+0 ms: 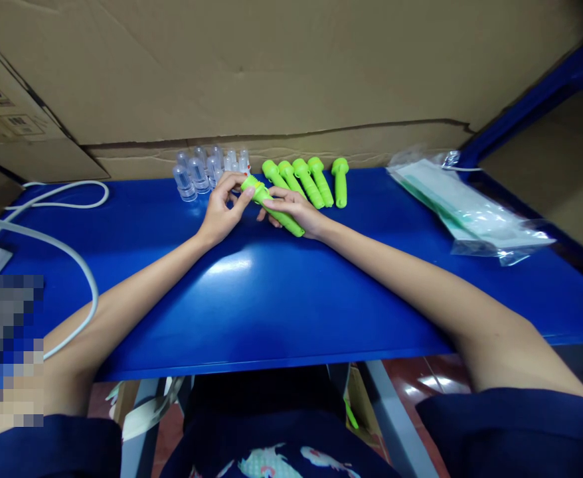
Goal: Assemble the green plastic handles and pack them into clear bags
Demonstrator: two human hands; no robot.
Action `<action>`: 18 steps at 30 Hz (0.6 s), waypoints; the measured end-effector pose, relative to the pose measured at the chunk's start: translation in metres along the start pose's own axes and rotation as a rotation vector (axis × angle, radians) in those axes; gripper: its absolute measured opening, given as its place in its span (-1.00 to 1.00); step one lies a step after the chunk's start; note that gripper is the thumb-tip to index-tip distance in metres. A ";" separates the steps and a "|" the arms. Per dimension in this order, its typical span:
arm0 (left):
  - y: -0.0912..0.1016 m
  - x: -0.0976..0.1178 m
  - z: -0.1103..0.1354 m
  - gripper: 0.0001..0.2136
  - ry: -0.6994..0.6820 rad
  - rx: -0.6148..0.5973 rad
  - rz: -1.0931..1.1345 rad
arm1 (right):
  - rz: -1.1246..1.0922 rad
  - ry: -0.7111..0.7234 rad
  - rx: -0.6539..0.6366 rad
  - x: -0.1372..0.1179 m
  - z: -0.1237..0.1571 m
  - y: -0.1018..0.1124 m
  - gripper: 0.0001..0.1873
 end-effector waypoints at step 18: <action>0.000 -0.004 0.000 -0.51 0.004 -0.016 0.013 | -0.004 -0.001 -0.017 0.003 0.000 0.004 -0.49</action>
Point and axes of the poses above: each hand's wrist, its own z-axis away from the middle knuckle, its own y-axis out of the back of the hand, x = y × z, the point moved 5 cm from there along -z, towards the middle knuckle, and after that the axes turned 3 degrees about y, right-handed, at the moved point
